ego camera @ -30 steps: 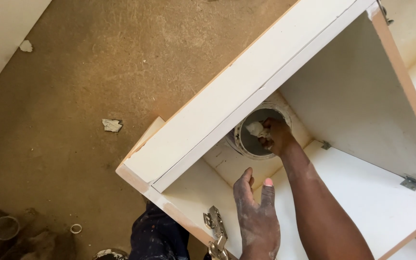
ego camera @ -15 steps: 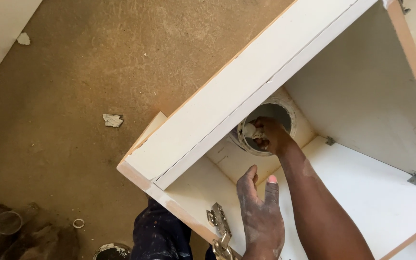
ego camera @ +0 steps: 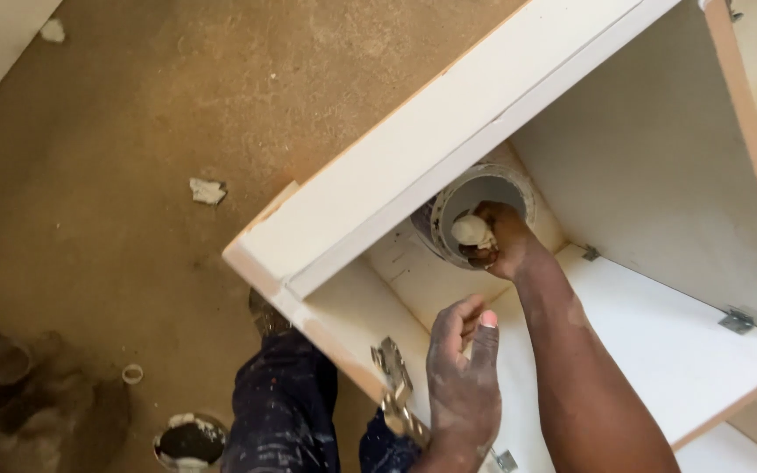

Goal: Applying paint to the edges and interior corners of a wooden cabinet using a small applicator.

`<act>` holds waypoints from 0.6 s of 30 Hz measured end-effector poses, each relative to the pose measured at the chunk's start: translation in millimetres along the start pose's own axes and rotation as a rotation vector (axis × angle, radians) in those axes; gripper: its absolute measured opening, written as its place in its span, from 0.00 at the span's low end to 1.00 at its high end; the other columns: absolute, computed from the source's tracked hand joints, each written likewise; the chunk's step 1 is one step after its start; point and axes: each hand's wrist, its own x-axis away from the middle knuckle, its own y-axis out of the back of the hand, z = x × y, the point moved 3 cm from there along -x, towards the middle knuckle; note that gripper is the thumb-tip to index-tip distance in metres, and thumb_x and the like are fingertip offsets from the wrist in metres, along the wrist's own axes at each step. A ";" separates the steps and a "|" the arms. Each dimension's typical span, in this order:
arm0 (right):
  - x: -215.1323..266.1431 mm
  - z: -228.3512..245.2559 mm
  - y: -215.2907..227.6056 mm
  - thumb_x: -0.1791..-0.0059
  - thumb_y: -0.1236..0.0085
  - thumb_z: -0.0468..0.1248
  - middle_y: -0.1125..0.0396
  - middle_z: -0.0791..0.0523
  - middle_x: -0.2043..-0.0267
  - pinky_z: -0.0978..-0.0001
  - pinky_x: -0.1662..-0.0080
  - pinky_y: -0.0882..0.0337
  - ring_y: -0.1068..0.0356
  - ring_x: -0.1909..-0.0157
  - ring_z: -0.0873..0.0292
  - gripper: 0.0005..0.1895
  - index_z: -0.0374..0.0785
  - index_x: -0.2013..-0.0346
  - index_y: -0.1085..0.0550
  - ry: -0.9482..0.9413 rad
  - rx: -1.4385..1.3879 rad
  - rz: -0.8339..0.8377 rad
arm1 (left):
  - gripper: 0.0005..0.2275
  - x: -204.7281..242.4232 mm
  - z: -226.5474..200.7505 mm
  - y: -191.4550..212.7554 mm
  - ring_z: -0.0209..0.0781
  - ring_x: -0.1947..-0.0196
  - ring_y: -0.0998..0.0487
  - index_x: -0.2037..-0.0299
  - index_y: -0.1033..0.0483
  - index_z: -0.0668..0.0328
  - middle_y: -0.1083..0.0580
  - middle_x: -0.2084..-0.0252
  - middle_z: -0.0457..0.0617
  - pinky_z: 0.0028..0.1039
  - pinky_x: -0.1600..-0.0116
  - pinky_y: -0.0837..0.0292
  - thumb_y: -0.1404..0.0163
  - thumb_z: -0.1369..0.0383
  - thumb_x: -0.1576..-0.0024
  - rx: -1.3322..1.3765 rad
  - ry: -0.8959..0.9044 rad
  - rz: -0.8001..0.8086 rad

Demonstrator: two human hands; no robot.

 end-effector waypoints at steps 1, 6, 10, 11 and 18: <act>6.9 -3.7 0.1 0.53 0.62 0.36 0.46 0.56 0.82 0.78 0.87 0.55 0.48 0.86 0.62 0.08 0.43 0.77 0.40 -0.025 -0.156 0.218 | 0.19 12.6 -5.9 6.6 0.36 0.48 0.19 0.47 0.21 0.49 0.21 0.49 0.43 0.27 0.43 0.26 0.53 0.52 0.42 -0.007 -0.078 0.044; 108.6 -12.0 -11.2 0.51 0.54 0.41 0.35 0.54 0.79 0.79 0.86 0.44 0.40 0.83 0.64 0.12 0.36 0.67 0.26 -0.019 -0.307 0.671 | 0.21 85.6 6.5 36.0 0.35 0.63 0.12 0.63 0.13 0.53 0.15 0.67 0.43 0.24 0.56 0.19 0.53 0.48 0.47 0.058 -0.040 0.087; 209.4 -9.6 -36.6 0.49 0.45 0.45 0.40 0.55 0.73 0.78 0.79 0.44 0.42 0.76 0.62 0.11 0.41 0.63 0.30 0.091 -0.259 0.769 | 0.18 126.0 18.3 60.4 0.32 0.68 0.13 0.63 0.12 0.53 0.14 0.69 0.43 0.21 0.60 0.15 0.52 0.52 0.45 0.051 0.126 -0.038; 229.4 -13.1 -40.0 0.49 0.43 0.45 0.36 0.52 0.67 0.76 0.76 0.41 0.40 0.72 0.59 0.12 0.42 0.62 0.33 0.111 -0.277 0.767 | 0.17 134.1 19.5 69.2 0.32 0.69 0.14 0.64 0.11 0.55 0.15 0.70 0.44 0.20 0.61 0.17 0.51 0.54 0.44 0.069 0.164 -0.095; 325.9 -38.9 -65.3 0.50 0.37 0.45 0.30 0.50 0.67 0.76 0.75 0.31 0.31 0.75 0.61 0.21 0.35 0.51 0.30 0.239 -0.078 0.766 | 0.16 180.4 -20.9 122.3 0.34 0.67 0.20 0.61 0.15 0.57 0.18 0.67 0.45 0.22 0.58 0.21 0.54 0.57 0.40 0.239 0.098 -0.235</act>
